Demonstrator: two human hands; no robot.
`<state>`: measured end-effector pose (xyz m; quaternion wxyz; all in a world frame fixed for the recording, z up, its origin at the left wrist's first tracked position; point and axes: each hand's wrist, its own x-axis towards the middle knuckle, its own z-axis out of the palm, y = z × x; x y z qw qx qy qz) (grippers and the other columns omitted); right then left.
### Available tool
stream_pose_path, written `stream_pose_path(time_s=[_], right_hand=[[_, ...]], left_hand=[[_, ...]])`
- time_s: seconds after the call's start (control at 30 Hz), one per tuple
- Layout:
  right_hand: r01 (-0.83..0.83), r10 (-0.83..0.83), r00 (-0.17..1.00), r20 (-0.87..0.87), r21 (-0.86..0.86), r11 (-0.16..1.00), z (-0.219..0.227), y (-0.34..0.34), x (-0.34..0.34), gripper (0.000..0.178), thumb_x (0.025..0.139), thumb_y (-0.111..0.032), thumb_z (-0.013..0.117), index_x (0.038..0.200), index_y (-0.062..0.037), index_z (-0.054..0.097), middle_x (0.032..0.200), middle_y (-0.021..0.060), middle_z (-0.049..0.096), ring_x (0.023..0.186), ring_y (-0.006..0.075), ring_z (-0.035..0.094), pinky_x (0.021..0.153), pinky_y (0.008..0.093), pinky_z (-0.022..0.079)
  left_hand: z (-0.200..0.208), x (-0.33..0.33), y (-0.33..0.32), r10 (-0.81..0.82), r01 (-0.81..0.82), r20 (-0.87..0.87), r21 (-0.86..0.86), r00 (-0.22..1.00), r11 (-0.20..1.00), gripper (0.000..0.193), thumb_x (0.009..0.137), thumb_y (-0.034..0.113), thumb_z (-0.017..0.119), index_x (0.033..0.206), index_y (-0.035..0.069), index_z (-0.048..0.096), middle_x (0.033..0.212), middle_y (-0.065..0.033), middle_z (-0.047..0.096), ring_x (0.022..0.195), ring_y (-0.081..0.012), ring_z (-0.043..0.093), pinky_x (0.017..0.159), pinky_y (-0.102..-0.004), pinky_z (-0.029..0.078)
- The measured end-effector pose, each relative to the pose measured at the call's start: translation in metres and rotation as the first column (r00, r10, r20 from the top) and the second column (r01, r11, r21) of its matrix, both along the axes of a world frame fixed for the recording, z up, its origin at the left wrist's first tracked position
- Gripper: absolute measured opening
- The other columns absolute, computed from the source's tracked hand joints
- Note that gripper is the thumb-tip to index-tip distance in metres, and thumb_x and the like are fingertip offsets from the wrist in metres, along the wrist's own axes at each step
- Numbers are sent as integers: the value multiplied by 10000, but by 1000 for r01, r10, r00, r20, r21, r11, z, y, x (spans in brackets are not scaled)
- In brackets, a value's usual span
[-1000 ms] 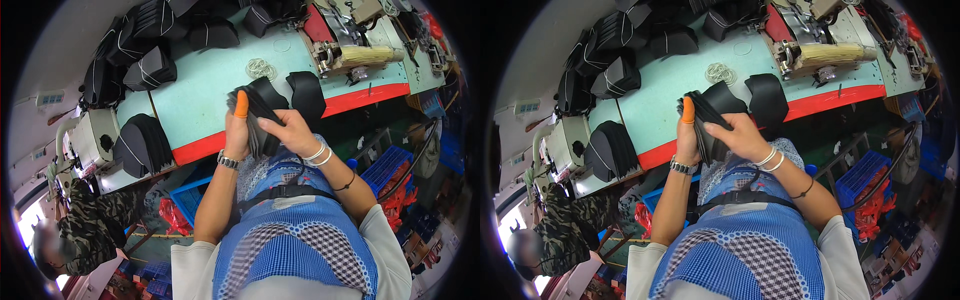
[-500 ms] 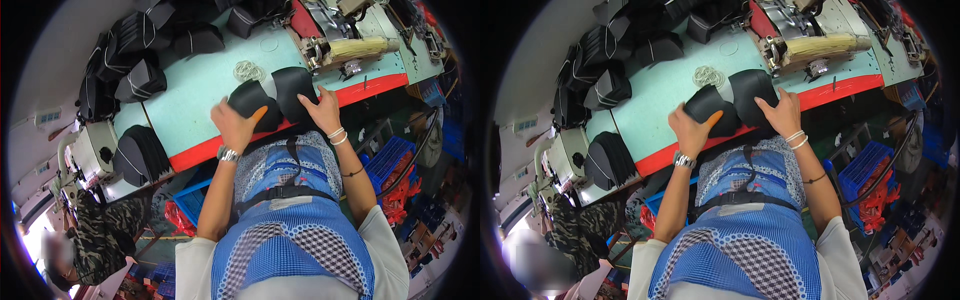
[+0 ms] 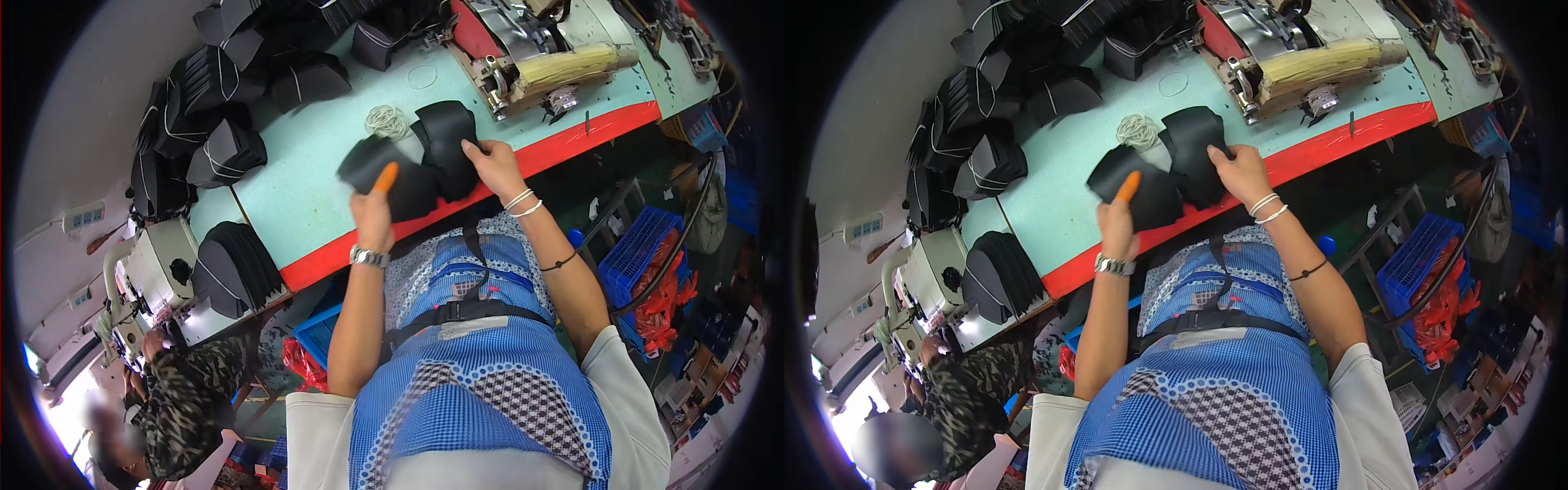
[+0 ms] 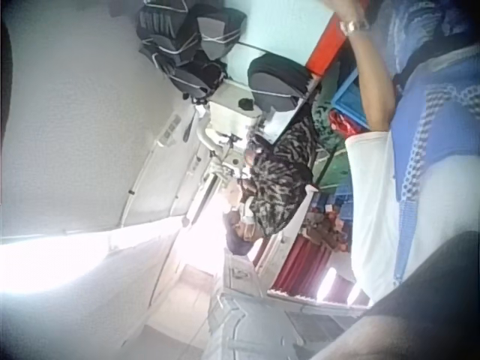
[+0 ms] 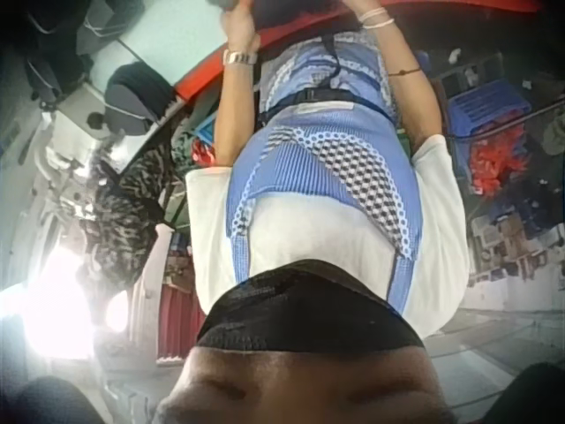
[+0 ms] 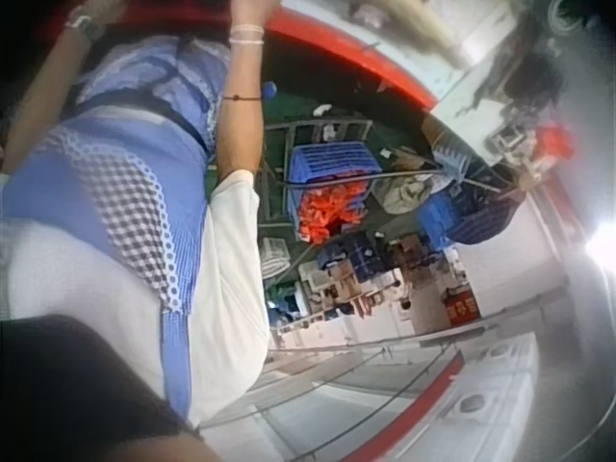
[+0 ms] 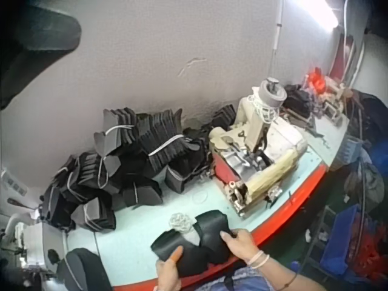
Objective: Processing and stitching individual shoe components using an industrial machine.
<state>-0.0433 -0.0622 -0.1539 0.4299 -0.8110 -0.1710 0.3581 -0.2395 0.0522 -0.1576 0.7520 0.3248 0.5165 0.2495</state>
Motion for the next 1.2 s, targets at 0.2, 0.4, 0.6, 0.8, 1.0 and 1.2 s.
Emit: stream_pose_path(time_s=[0.2, 0.4, 0.6, 0.8, 1.0, 1.2], right_hand=[[-91, 93, 812, 577, -34, 995, 50, -9, -29, 626, 815, -346, 694, 1170, 144, 532, 1097, 337, 577, 1077, 436, 555, 934, 473, 451], [-215, 330, 926, -182, 463, 860, 111, -2, -92, 656, 865, -380, 703, 1299, 62, 488, 1225, 223, 595, 1163, 289, 570, 983, 355, 444], [124, 470, 555, -686, 627, 769, 140, -64, -58, 577, 905, -295, 674, 1314, 64, 481, 1215, 87, 598, 1101, 137, 563, 940, 286, 460], [490, -430, 822, 375, -79, 868, 17, -146, 82, 517, 768, -382, 745, 990, 76, 653, 896, 181, 699, 859, 271, 679, 799, 373, 534], [582, -620, 779, -93, 475, 660, 98, -239, 149, 401, 859, -420, 662, 869, -20, 661, 763, 44, 674, 711, 132, 642, 620, 292, 530], [482, 445, 449, -775, 629, 610, 111, -193, 110, 598, 849, -303, 713, 1355, -93, 475, 1234, 24, 566, 1091, 143, 531, 944, 355, 438]], left_hand=[[34, -73, 16, 26, -26, 156, -4, 987, 1000, 357, 912, 42, 613, 1262, 33, 542, 1214, -90, 621, 1074, -221, 634, 926, -375, 537], [87, -44, -33, -261, 212, 195, 242, 946, 947, 653, 1013, 479, 388, 1446, -8, 342, 1409, -160, 469, 1302, -274, 467, 1088, -444, 381], [141, 29, -53, -501, 305, 527, 416, 687, 857, 1074, 778, 591, 716, 1544, 139, 115, 1388, -214, 464, 1222, -356, 532, 1029, -496, 433], [117, 24, -47, -688, 552, -156, 729, 709, 404, 576, 993, 356, 409, 1344, -95, 481, 1334, -283, 510, 1202, -328, 545, 1050, -430, 423], [113, 104, -102, -909, 794, 79, 461, 408, 396, 537, 932, 146, 599, 1417, 4, 417, 1216, -167, 606, 1108, -278, 589, 983, -391, 463], [-17, 206, -98, -417, 567, 734, 53, 537, 822, 957, 811, 445, 717, 1494, 27, 193, 1439, -254, 379, 1283, -359, 458, 1073, -485, 391]])
